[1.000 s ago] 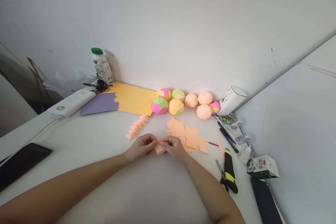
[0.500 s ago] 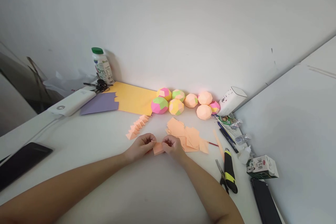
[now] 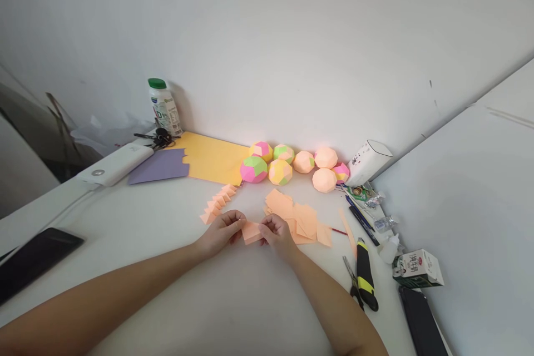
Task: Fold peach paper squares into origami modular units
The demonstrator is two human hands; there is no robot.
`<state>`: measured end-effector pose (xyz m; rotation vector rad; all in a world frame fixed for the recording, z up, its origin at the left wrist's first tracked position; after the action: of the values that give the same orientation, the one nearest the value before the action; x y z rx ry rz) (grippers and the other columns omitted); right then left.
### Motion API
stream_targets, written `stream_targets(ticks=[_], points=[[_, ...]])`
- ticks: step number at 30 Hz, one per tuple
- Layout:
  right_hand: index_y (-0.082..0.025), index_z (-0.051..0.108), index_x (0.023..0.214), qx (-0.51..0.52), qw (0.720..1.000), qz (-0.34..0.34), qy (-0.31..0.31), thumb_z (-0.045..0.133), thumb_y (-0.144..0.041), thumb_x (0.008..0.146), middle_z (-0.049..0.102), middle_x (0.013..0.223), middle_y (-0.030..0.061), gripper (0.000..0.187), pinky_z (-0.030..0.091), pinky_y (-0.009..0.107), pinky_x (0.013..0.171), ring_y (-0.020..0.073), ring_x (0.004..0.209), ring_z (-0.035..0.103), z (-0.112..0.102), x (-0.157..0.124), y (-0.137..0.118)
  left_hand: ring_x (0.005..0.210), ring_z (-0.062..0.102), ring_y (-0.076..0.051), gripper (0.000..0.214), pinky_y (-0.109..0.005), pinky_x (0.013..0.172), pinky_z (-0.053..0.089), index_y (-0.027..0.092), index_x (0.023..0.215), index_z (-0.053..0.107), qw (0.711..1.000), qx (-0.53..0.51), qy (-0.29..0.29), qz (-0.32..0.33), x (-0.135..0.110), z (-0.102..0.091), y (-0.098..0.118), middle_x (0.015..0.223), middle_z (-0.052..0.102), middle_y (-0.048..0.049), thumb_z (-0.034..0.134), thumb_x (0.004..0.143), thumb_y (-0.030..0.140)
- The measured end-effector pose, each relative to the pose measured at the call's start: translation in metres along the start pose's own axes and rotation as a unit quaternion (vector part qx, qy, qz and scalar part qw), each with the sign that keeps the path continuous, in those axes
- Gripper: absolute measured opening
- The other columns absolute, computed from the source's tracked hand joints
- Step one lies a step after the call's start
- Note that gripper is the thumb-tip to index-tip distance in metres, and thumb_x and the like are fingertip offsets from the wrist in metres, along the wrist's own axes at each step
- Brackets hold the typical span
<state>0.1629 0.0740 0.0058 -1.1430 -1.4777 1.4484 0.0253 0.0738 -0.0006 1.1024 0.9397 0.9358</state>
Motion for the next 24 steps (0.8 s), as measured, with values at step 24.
stream_targets(ticks=[24], points=[[-0.017,0.052,0.081,-0.009,1.0,-0.015,0.024,0.057,-0.036,0.079,0.054,0.051,-0.005,0.02,0.043,0.022,0.046,0.0098,0.044,0.053,-0.0029,0.0,0.004,0.045,0.053,-0.01,0.035,-0.024,0.048,0.045,0.019,0.091,0.045,0.999,-0.036,0.016,0.008,0.0002,0.001,-0.0014,0.054,0.051,0.0078,0.055,0.076,0.048]])
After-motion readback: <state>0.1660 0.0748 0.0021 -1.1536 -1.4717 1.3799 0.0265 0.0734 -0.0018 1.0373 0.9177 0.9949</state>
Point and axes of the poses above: each hand's wrist, its own x-axis towards the middle knuckle, its own z-axis out of the palm, y = z × x, the point moved 7 cm from there along x, towards the middle knuckle
